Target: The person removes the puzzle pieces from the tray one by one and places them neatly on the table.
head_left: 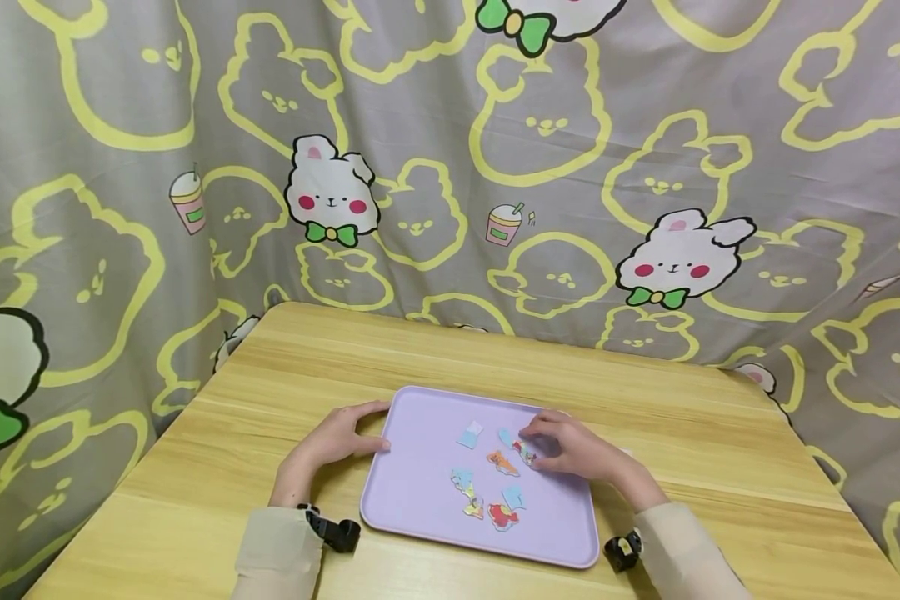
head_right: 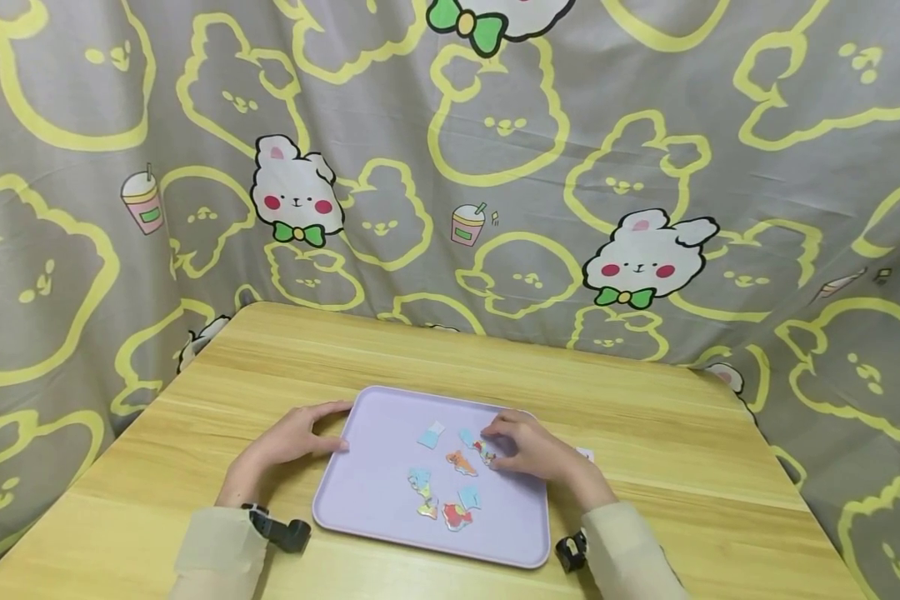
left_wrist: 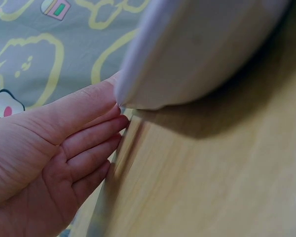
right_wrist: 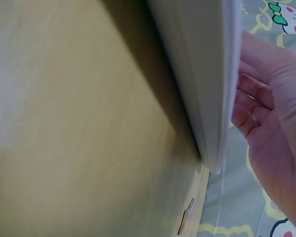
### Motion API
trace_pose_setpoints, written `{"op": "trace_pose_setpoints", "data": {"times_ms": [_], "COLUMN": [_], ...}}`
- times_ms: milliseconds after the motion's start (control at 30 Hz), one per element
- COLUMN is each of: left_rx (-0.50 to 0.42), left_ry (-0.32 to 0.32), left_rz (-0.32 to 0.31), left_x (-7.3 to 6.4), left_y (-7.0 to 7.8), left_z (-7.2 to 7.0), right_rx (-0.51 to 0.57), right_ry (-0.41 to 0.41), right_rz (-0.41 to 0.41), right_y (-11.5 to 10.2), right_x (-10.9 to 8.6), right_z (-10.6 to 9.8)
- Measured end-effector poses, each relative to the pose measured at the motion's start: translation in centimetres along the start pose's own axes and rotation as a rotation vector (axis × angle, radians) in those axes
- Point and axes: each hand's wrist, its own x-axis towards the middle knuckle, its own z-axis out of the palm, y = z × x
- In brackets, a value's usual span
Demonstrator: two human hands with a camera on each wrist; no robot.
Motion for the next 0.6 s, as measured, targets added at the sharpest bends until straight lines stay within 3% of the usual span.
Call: {"op": "trace_pose_setpoints", "data": {"times_ms": [167, 600], "left_rx": [0.002, -0.005], "left_ry": [-0.002, -0.006], "left_rz": [0.003, -0.001], "left_x": [-0.04, 0.02], "left_y": [0.05, -0.02], "left_z": [-0.01, -0.05], "right_rx": [-0.001, 0.051], "right_ry": [0.008, 0.013], "right_rz": [-0.039, -0.036], "right_y": [-0.04, -0.34], "right_x": [0.41, 1.00], "right_z": [0.20, 0.41]}}
